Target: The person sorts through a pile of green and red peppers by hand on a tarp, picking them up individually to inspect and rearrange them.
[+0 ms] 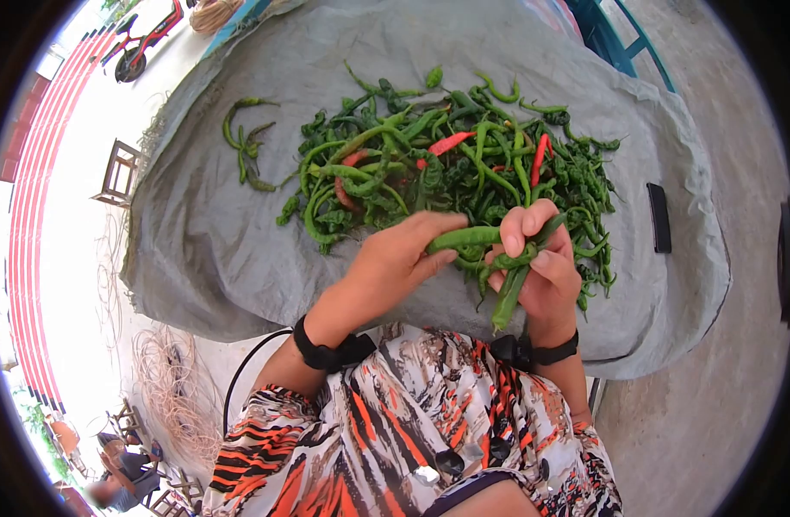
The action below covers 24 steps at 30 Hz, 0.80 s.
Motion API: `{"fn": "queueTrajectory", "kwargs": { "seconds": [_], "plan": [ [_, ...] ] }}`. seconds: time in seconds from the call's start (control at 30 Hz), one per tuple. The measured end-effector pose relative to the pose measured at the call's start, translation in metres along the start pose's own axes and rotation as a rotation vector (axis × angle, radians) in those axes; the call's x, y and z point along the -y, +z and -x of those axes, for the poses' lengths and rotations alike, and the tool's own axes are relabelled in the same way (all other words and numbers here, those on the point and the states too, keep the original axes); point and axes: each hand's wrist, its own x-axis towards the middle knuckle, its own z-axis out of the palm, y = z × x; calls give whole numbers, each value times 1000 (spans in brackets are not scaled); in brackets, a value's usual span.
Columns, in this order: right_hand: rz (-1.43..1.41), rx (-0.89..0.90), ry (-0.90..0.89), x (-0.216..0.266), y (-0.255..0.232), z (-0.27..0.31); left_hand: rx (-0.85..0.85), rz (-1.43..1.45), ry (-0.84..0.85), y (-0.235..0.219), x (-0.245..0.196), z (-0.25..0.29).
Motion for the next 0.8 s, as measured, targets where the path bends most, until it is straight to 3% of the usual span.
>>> {"fn": "queueTrajectory", "kwargs": {
  "seconds": [0.07,0.2,0.5,0.6,0.73,0.8],
  "plan": [
    [-17,35,-23,0,-5,-1,18,70,-106,3,-1,4],
    [-78,-65,-132,-2,-7,-3,10,137,-424,-3,-9,1],
    [-203,-162,-99,-3,-29,-2,-132,240,-540,-17,-13,3],
    [-193,-177,-97,-2,-27,-2,-149,176,-468,-21,-7,5],
    [-128,-226,-80,-1,-24,-2,-364,-329,-220,-23,1,7],
    [-83,-239,-72,-2,-19,-3,-396,-343,-214,-26,-8,5]
  ]
}}
